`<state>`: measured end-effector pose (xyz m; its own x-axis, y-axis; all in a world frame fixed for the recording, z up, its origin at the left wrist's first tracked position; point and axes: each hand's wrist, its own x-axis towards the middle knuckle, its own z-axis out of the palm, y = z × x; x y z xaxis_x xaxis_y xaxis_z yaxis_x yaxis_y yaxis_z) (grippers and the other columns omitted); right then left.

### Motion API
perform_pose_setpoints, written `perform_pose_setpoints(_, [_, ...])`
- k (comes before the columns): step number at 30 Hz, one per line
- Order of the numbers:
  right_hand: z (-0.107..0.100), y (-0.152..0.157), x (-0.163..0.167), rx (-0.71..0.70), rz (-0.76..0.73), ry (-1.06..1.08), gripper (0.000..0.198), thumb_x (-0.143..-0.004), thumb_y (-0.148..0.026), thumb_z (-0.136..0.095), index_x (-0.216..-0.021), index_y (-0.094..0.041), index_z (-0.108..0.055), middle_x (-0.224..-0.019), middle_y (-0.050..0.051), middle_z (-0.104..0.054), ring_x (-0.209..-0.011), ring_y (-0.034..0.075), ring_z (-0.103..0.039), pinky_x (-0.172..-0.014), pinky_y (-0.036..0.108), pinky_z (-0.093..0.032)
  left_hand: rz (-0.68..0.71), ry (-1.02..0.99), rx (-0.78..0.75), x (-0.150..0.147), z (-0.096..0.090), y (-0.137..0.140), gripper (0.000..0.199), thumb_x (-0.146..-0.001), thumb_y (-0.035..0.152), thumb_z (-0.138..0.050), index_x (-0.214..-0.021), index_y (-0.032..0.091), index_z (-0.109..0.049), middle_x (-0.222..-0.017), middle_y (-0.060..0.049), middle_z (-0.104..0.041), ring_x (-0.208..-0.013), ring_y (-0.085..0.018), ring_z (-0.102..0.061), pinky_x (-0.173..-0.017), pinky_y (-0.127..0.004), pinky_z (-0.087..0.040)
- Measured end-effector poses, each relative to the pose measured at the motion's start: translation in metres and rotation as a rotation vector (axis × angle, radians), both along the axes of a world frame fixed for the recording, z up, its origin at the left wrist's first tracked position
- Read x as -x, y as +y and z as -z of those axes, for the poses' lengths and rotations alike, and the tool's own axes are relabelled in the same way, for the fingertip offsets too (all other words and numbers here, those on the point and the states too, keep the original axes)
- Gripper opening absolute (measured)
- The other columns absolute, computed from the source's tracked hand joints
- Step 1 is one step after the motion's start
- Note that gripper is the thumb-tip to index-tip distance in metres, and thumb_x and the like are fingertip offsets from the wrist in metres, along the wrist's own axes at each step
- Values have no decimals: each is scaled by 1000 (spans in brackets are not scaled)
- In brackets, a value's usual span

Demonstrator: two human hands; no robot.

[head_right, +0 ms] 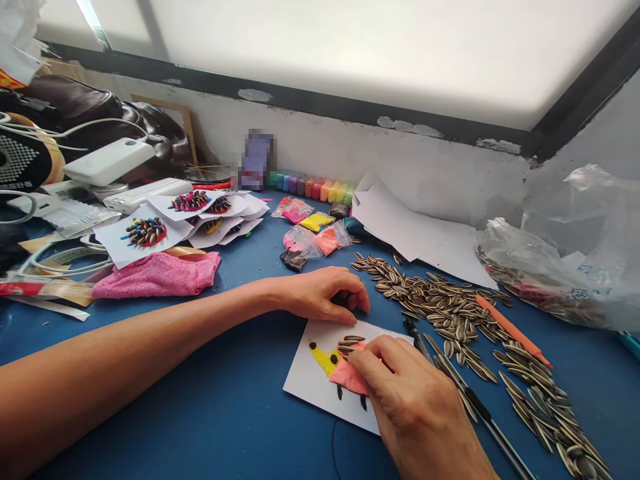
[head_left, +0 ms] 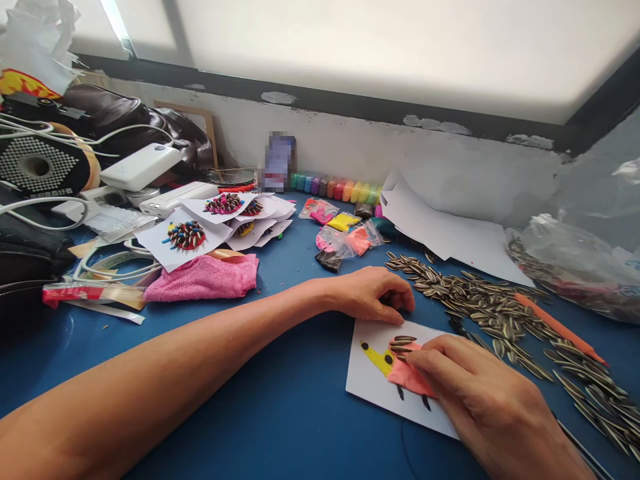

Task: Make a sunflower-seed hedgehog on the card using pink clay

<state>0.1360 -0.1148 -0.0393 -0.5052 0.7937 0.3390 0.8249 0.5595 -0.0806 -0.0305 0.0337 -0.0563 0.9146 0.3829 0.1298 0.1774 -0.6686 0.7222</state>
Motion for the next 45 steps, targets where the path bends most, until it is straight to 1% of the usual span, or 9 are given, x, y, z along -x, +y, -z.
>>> perform_pose_setpoints(5, [1, -4, -4, -12, 5, 26, 15, -96, -23, -49, -96, -24, -65, -88, 3, -69, -79, 16, -68, -67, 25, -53, -7, -6, 8, 0, 1, 0, 21, -81, 20, -67, -101, 14, -67, -87, -2, -60, -86, -14, -53, -74, -24, -43])
perform_pose_setpoints(8, [0, -4, -6, -41, 41, 31, 15, -97, -24, -47, -94, -23, -62, -84, 2, -69, -73, 15, -67, -63, 25, -51, -1, -3, 16, 0, 1, 1, 22, -81, 21, -68, -101, 13, -67, -87, -2, -60, -86, -15, -53, -74, -24, -43])
perform_pose_setpoints(12, [-7, 0, -9, -123, 80, 26, 19, -98, -24, -43, -88, -23, -60, -77, 1, -67, -66, 14, -66, -59, 25, -49, 21, 13, 50, 1, -1, 2, 23, -83, 24, -66, -103, 13, -67, -88, -2, -59, -86, -14, -54, -75, -24, -43])
perform_pose_setpoints(16, [-14, 8, -28, -213, 199, -43, 26, -98, -32, -41, -90, -23, -64, -80, 3, -71, -68, 18, -69, -56, 29, -50, 20, 36, 66, 2, -4, 1, 24, -83, 24, -66, -104, 13, -67, -89, -3, -59, -86, -14, -54, -75, -24, -43])
perform_pose_setpoints(22, [-11, 25, -62, -145, 303, -127, 41, -98, -41, -35, -85, -25, -71, -85, 4, -74, -66, 22, -70, -49, 33, -50, 17, 35, 50, 1, -4, 0, 24, -80, 17, -67, -104, 11, -67, -90, -3, -60, -88, -14, -54, -76, -24, -43])
perform_pose_setpoints(27, [-8, 43, -66, -15, 351, -206, 33, -93, -36, -44, -93, -26, -75, -90, 5, -72, -80, 24, -70, -57, 32, -51, 13, 30, 42, 1, -4, 0, 23, -80, 18, -67, -103, 13, -68, -90, -3, -60, -88, -14, -55, -76, -23, -43])
perform_pose_setpoints(31, [-8, 57, -65, 46, 373, -273, 28, -88, -27, -49, -85, -25, -77, -85, 5, -71, -76, 23, -68, -64, 35, -51, 14, 30, 35, 1, -4, 0, 23, -80, 19, -68, -102, 14, -68, -89, -3, -60, -88, -14, -55, -75, -23, -43])
perform_pose_setpoints(37, [-12, 65, -71, 70, 384, -342, 31, -88, -25, -47, -71, -25, -72, -74, 7, -67, -67, 26, -65, -52, 35, -43, 15, 23, 39, 1, -4, 1, 22, -80, 18, -68, -102, 14, -68, -89, -2, -60, -88, -14, -55, -75, -24, -43])
perform_pose_setpoints(45, [-8, 64, -75, 64, 335, -326, 24, -86, -25, -48, -79, -24, -71, -80, 4, -67, -71, 22, -65, -58, 32, -45, 22, 16, 40, 1, -4, 0, 24, -81, 19, -68, -103, 11, -68, -89, -3, -60, -87, -14, -54, -74, -24, -43])
